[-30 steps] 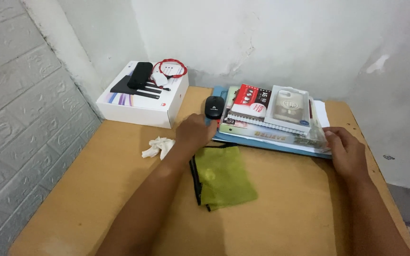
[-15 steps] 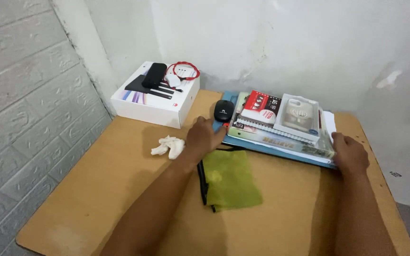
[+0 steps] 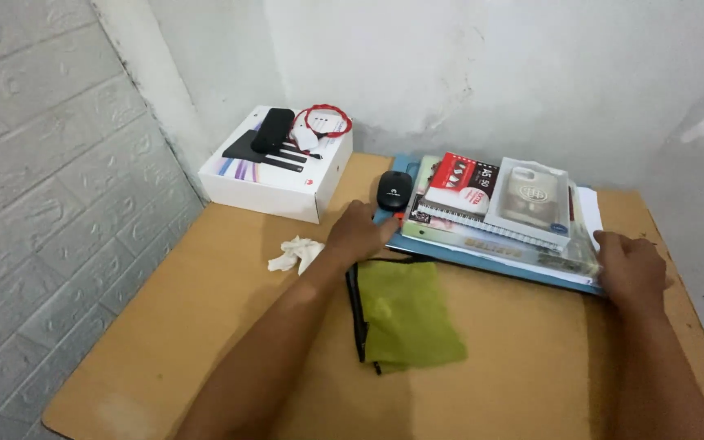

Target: The person wipes a wooden table surface using a green cloth and a white tissue. They move a stack of books and a white box to access different areas, then wipe around and under them before returning the items to their original positions.

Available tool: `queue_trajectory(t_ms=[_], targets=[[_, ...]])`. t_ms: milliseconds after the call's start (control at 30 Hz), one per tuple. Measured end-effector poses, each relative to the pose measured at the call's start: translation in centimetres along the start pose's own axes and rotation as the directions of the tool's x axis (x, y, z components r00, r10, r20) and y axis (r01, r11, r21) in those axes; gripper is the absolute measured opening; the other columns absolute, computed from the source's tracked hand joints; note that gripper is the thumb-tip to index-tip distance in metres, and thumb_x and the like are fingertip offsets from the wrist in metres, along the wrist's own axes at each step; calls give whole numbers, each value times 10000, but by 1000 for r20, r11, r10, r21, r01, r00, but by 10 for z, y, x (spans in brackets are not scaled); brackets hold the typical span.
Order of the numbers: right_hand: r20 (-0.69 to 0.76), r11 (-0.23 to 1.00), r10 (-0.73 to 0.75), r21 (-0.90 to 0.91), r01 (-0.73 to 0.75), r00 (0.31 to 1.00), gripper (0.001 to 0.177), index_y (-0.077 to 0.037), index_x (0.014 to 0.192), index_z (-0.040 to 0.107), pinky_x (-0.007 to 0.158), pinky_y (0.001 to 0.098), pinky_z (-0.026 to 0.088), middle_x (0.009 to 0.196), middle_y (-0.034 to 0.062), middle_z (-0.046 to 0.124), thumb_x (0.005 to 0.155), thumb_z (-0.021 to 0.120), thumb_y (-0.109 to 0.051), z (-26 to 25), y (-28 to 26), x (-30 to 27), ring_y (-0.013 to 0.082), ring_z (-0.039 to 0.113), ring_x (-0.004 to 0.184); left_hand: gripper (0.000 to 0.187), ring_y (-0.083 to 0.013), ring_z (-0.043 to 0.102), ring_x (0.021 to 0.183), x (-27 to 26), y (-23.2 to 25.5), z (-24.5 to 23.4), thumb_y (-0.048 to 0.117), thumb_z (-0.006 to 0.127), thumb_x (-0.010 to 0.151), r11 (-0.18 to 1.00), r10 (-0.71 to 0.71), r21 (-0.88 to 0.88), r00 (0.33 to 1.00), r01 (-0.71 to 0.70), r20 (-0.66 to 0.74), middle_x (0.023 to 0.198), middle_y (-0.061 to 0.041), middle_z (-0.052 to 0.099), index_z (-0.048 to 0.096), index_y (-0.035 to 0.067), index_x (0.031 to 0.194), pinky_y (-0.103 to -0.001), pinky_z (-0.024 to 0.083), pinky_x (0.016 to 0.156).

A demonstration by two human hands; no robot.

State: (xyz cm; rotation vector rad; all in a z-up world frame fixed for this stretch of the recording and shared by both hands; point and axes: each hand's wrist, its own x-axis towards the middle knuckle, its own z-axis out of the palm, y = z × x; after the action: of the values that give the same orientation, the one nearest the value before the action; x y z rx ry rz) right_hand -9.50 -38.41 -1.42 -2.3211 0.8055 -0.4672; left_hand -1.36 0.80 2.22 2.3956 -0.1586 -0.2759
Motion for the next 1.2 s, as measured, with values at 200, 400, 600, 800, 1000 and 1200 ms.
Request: queue_trajectory(t_ms=[200,400,600,800,1000,1200], targets=[[57,997,-57,-55,60,997,534,-14,1095,826,980,587,250,1106,262,751,1041,494,-429,-5,-26,-19,473,588,1127,679,-256,625,1136,-16,10,-19,614,541,777,988,-115,-105,992,109,-53,1228,-99,621,617,87,1199,-404,476,841],[60,991,-131,-11,132,990,364,-153,662,341,783,430,187,661,68,379,940,417,-374,-3,-32,-29,320,460,764,385,-215,657,891,-27,17,-34,518,550,862,988,-132,-80,991,131,-3,960,-82,677,570,134,838,-365,456,709],[234,958,20,-283,49,972,665,67,980,773,786,507,465,1082,308,765,989,331,-430,2,-26,9,466,654,1019,521,-251,691,1049,-14,4,-29,544,508,900,981,-142,-130,989,147,48,1182,-104,755,758,140,1114,-350,484,790],[260,903,175,-428,-49,950,1016,98,1070,840,895,538,513,1280,350,705,1060,228,-713,4,-26,21,498,673,1135,374,-161,710,953,-17,-5,-23,449,649,872,975,-65,-216,998,58,-25,1080,-29,785,774,144,1048,-304,486,745],[310,894,250,-438,-95,917,978,45,1216,772,897,503,538,1283,266,745,1017,249,-757,-7,-42,14,422,704,1144,337,-127,605,765,0,-25,-13,415,707,914,986,60,-147,994,-73,-95,779,-7,669,676,117,759,-345,372,655],[316,883,265,-459,-98,911,1075,71,1284,757,986,513,501,1397,308,672,978,240,-820,4,5,57,454,662,1237,315,-217,674,946,0,-17,-2,401,650,928,988,105,-109,992,-112,-73,1067,-79,719,729,96,931,-358,465,740]])
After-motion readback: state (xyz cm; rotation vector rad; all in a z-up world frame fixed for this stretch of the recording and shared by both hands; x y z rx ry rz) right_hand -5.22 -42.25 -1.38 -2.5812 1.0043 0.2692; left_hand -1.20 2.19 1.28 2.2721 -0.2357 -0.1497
